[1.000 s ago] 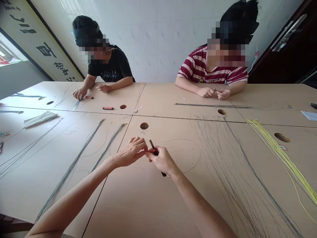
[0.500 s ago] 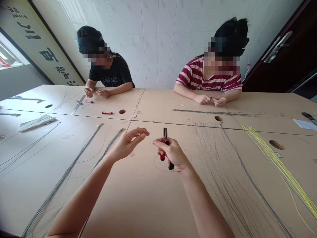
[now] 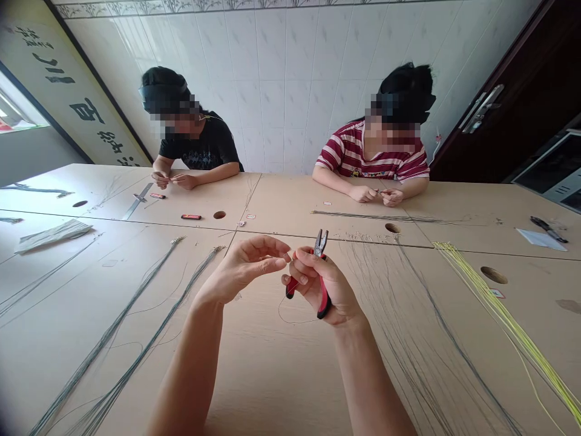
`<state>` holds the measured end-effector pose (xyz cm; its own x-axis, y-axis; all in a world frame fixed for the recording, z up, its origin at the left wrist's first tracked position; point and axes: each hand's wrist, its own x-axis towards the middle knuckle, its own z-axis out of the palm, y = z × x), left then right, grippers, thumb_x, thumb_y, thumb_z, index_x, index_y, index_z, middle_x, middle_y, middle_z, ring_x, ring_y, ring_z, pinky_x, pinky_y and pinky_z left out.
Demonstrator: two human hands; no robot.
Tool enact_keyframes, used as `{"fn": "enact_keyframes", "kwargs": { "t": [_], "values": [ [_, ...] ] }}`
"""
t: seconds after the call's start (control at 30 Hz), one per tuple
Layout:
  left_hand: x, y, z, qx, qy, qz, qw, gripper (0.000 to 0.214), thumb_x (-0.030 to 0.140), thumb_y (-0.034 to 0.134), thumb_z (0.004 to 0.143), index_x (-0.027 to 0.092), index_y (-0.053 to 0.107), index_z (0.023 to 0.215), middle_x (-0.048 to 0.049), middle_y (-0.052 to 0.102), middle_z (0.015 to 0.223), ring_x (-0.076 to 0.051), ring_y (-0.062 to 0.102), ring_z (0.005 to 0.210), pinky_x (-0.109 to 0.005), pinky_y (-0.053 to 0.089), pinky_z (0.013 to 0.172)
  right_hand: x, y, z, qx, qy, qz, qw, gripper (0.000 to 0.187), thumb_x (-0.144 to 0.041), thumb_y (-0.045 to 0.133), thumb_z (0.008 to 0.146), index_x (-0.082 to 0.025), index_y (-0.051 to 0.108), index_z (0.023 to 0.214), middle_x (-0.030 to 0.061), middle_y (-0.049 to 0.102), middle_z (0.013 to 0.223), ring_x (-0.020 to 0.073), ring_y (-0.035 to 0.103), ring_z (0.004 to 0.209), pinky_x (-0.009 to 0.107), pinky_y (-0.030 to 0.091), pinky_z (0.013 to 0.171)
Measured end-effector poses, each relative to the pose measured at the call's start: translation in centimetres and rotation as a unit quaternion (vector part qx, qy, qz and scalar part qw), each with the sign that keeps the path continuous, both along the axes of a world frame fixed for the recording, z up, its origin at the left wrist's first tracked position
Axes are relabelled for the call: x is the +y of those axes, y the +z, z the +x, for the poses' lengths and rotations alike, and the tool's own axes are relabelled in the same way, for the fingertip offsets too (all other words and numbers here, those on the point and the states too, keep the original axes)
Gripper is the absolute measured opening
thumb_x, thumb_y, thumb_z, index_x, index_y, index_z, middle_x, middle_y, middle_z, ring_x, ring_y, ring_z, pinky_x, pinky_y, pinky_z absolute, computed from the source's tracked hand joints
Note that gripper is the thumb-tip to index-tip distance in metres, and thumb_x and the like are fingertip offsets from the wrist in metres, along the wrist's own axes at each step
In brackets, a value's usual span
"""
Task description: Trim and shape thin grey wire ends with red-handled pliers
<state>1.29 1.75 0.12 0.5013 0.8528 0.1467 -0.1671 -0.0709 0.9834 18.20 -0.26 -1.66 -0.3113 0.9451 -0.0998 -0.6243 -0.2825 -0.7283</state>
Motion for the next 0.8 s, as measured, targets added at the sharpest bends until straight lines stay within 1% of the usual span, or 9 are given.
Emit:
{"fn": "enact_keyframes", "kwargs": {
  "t": [0.07, 0.13, 0.27, 0.43, 0.5, 0.57, 0.63, 0.73, 0.8],
  "values": [
    [-0.2, -0.1, 0.4, -0.018, -0.031, -0.010, 0.999, 0.018, 0.029, 0.070, 0.083, 0.014, 0.065, 0.091, -0.0068, 0.072, 0.084, -0.016, 0.066, 0.077, -0.033, 0.051, 0.076, -0.1, 0.0, 0.0, -0.021, -0.009, 0.006, 1.000, 0.029, -0.030, 0.070, 0.080, -0.020, 0.048, 0.063, -0.0075, 0.016, 0.059, 0.0097, 0.022, 0.055, 0.028, 0.048, 0.067],
    [-0.4, -0.1, 0.5, -0.025, -0.040, -0.018, 0.999, 0.016, 0.029, 0.068, 0.085, 0.014, 0.064, 0.087, -0.0064, 0.072, 0.078, -0.016, 0.067, 0.073, -0.033, 0.051, 0.073, -0.2, -0.1, 0.0, -0.032, -0.011, 0.013, 0.999, 0.032, -0.030, 0.069, 0.081, -0.021, 0.045, 0.062, -0.0071, 0.016, 0.059, 0.0100, 0.023, 0.055, 0.028, 0.048, 0.067],
    [-0.7, 0.2, 0.2, -0.011, 0.000, -0.012, 1.000, 0.014, 0.026, 0.068, 0.084, 0.013, 0.065, 0.080, -0.0033, 0.069, 0.075, -0.013, 0.065, 0.072, -0.028, 0.051, 0.071, -0.3, 0.0, 0.2, -0.002, 0.011, 0.021, 1.000, 0.038, -0.027, 0.066, 0.084, -0.020, 0.039, 0.059, -0.0068, 0.018, 0.060, 0.0097, 0.022, 0.056, 0.027, 0.047, 0.067],
    [-1.0, 0.9, -0.2, 0.005, 0.041, -0.020, 0.999, 0.011, 0.024, 0.070, 0.081, 0.013, 0.067, 0.079, -0.0012, 0.066, 0.077, -0.011, 0.062, 0.072, -0.024, 0.050, 0.071, -0.5, 0.2, 0.3, 0.016, 0.010, 0.019, 1.000, 0.031, -0.025, 0.066, 0.084, -0.020, 0.045, 0.062, -0.0072, 0.019, 0.059, 0.0096, 0.023, 0.056, 0.028, 0.046, 0.066],
    [-1.1, 1.2, -0.2, 0.013, 0.048, -0.017, 0.999, 0.010, 0.023, 0.070, 0.081, 0.014, 0.067, 0.079, -0.0015, 0.067, 0.078, -0.011, 0.062, 0.073, -0.025, 0.051, 0.072, -0.7, 0.3, 0.3, -0.008, -0.004, 0.032, 0.999, 0.028, -0.026, 0.067, 0.083, -0.020, 0.049, 0.063, -0.0073, 0.021, 0.058, 0.0095, 0.025, 0.055, 0.029, 0.046, 0.067],
    [-1.3, 1.4, -0.2, 0.020, 0.057, -0.012, 0.998, 0.010, 0.023, 0.069, 0.081, 0.014, 0.067, 0.079, -0.0018, 0.067, 0.078, -0.012, 0.063, 0.074, -0.026, 0.051, 0.074, -0.9, 0.3, 0.4, -0.079, -0.026, 0.059, 0.995, 0.023, -0.030, 0.069, 0.081, -0.020, 0.054, 0.066, -0.0068, 0.027, 0.057, 0.0101, 0.032, 0.056, 0.030, 0.045, 0.066],
    [-1.3, 1.4, -0.1, 0.026, 0.066, -0.004, 0.997, 0.010, 0.024, 0.069, 0.082, 0.015, 0.067, 0.079, -0.0021, 0.068, 0.077, -0.013, 0.064, 0.076, -0.027, 0.052, 0.075, -1.0, 0.4, 0.5, -0.201, -0.049, 0.098, 0.974, 0.020, -0.037, 0.070, 0.080, -0.021, 0.060, 0.072, -0.0050, 0.035, 0.059, 0.0120, 0.040, 0.060, 0.029, 0.042, 0.063],
    [-1.4, 1.3, -0.1, 0.046, 0.079, 0.022, 0.996, 0.013, 0.029, 0.068, 0.083, 0.016, 0.067, 0.080, -0.0030, 0.069, 0.079, -0.014, 0.065, 0.077, -0.027, 0.051, 0.073, -1.4, 0.5, 0.8, -0.374, -0.063, 0.158, 0.912, 0.022, -0.043, 0.067, 0.081, -0.021, 0.067, 0.085, -0.0018, 0.047, 0.066, 0.0134, 0.044, 0.065, 0.029, 0.038, 0.062],
    [-1.5, 1.2, -0.2, 0.075, 0.100, 0.051, 0.991, 0.015, 0.030, 0.067, 0.085, 0.016, 0.067, 0.081, -0.0035, 0.070, 0.081, -0.014, 0.064, 0.076, -0.026, 0.050, 0.071, -1.7, 0.6, 0.9, -0.435, -0.077, 0.189, 0.877, 0.022, -0.042, 0.065, 0.084, -0.024, 0.069, 0.094, -0.0020, 0.050, 0.069, 0.0129, 0.043, 0.065, 0.029, 0.038, 0.064]
  ]
}}
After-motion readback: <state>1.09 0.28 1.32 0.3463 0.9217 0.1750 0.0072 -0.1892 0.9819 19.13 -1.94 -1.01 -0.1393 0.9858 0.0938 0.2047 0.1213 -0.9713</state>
